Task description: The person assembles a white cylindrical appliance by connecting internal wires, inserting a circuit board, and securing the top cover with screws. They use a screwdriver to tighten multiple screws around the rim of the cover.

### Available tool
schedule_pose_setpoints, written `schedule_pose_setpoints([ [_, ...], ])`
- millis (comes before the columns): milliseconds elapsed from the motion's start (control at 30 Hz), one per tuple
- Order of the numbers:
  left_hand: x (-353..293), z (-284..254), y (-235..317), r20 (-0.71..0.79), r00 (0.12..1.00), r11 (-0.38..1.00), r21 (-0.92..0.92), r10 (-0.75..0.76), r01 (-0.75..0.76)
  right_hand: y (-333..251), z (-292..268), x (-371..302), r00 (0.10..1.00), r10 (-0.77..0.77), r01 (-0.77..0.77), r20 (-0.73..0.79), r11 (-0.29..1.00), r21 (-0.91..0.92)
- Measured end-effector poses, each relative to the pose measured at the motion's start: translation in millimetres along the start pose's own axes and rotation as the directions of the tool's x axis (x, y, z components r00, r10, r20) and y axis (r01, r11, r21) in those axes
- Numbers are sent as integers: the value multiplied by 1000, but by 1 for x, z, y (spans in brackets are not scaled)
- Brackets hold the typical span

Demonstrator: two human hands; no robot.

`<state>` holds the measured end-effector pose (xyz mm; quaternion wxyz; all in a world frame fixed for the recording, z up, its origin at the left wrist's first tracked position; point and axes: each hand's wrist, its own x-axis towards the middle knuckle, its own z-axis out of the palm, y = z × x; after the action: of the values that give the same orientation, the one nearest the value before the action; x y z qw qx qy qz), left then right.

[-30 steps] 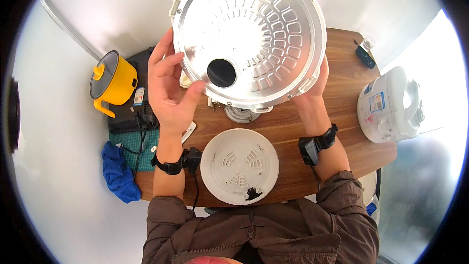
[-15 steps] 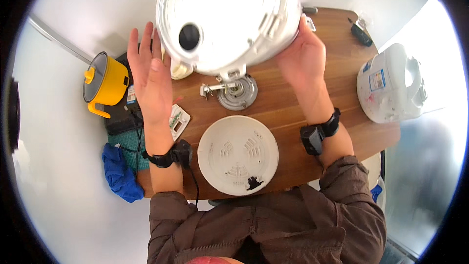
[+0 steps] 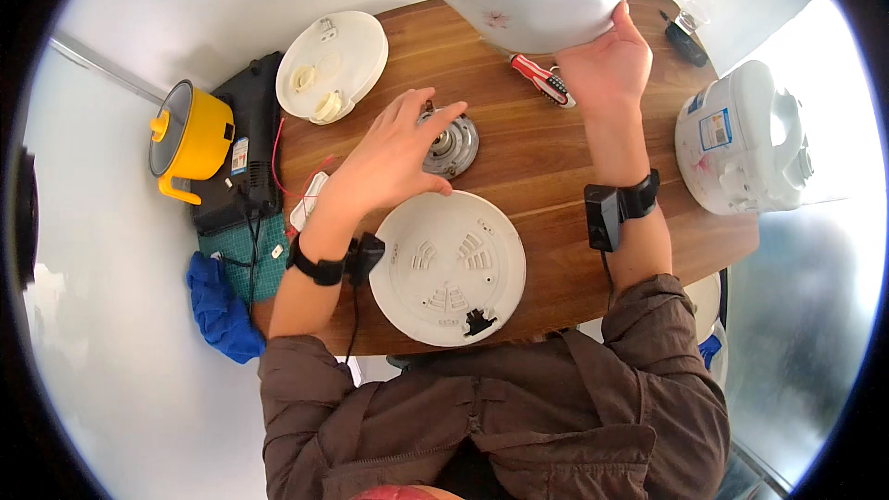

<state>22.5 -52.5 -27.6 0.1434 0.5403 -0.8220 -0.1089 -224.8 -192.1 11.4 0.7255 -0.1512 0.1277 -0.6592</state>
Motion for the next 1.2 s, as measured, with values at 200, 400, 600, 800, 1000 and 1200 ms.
schedule_pose_setpoints([
  [200, 14, -1, -14, 165, 985, 997, -58, -48, 58, 22, -3, -6, 990, 141, -141, 12, 990, 18],
  [400, 12, 8, -19, 173, 983, 995, 88, -65, 50, 30, 6, -16, 991, 135, -135, 8, 989, -55],
  [600, 25, 25, -45, -127, 992, 964, 266, 27, 8, 14, -15, 7, 993, 118, -114, 30, 987, -111],
  [800, 25, 22, -41, -424, 887, 859, 507, 181, 67, 2, -15, 12, 981, 118, -129, 154, 990, 64],
  [1000, -18, -18, 14, -15, 996, 978, 186, -90, 91, -5, -7, 10, 995, 83, -88, 63, 992, 85],
  [1200, -44, -13, 11, 353, 904, 964, 199, -241, 179, -1, 3, 1, 998, 59, -61, 29, 996, 70],
])
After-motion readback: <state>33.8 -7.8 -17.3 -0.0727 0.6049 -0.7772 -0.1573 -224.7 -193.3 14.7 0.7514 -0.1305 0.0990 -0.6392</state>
